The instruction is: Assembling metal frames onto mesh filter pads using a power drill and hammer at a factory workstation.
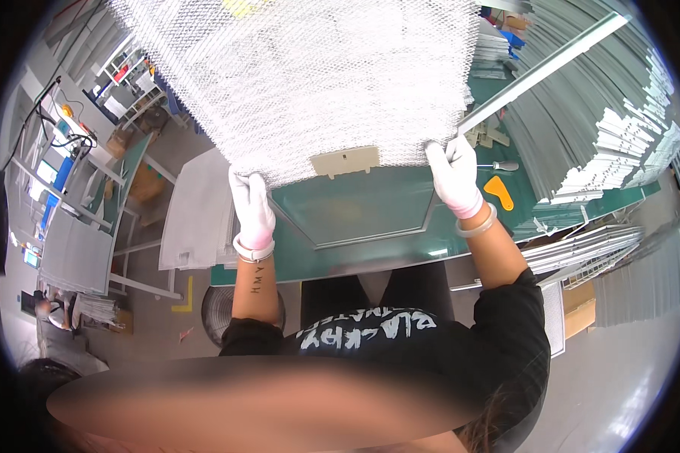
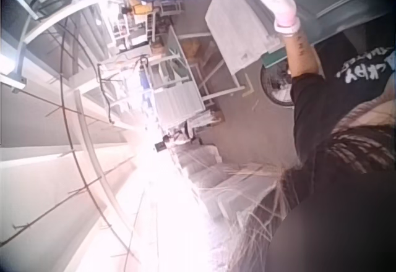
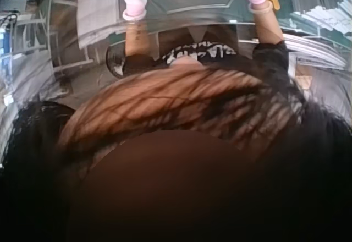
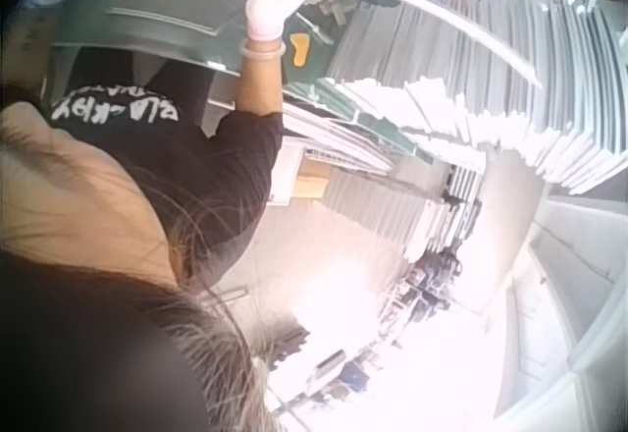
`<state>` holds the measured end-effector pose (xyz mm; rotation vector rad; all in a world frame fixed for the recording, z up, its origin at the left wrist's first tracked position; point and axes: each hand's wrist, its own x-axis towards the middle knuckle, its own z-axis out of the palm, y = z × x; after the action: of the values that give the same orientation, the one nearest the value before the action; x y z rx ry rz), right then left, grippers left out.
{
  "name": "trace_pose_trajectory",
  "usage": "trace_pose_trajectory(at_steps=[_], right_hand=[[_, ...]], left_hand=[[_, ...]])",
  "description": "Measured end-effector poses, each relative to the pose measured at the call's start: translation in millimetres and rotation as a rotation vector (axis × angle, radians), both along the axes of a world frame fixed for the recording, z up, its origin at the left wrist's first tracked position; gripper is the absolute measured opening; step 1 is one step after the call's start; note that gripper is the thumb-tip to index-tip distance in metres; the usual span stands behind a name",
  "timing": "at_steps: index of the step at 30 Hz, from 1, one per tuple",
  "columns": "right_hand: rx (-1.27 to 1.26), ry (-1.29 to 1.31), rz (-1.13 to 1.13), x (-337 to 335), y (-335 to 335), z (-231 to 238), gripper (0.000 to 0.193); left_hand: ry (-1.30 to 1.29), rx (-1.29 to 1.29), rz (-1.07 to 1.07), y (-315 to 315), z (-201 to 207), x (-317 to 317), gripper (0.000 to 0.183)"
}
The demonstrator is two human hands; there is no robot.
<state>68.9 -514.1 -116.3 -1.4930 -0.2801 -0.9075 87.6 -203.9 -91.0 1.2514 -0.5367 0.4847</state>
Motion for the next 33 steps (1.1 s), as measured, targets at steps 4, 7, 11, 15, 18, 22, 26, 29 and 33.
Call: trace_pose_trajectory(at_steps=[4, 7, 11, 15, 18, 22, 26, 29, 33], right_hand=[[0.026, -0.014, 0.039, 0, -4, -5, 0.031], [-0.017, 0.009, -0.020, 0, -6, -10, 0.031], [-0.003, 0.025, -0.005, -4, -6, -11, 0.028], [-0.040, 0.068, -0.003, -11, 2, -5, 0.010], [0.099, 0.034, 0.098, -10, 16, -4, 0.008], [-0.319, 0.213, 0.211, -3, -44, -14, 0.021], [-0.004, 0.097, 0.223, -18, -10, 52, 0.021], [-0.023, 0.137, 0.039, -19, 9, 49, 0.015], [0.066, 0.145, -0.077, -17, 18, 36, 0.015]], left_hand=[[0.126, -0.040, -0.033, 4, -8, 4, 0.026], [0.089, -0.013, -0.019, 3, -8, 5, 0.031], [0.119, 0.038, -0.020, 13, -26, 8, 0.037], [0.044, -0.009, 0.008, 5, -31, 10, 0.038], [-0.025, 0.079, 0.069, 12, -44, 10, 0.041], [0.113, 0.444, -0.098, 53, -62, 30, 0.045], [0.061, -0.153, -0.373, 20, 10, 1, 0.041], [0.050, 0.109, -0.042, 22, 15, 9, 0.030], [0.034, 0.119, 0.059, 16, 11, 8, 0.026]])
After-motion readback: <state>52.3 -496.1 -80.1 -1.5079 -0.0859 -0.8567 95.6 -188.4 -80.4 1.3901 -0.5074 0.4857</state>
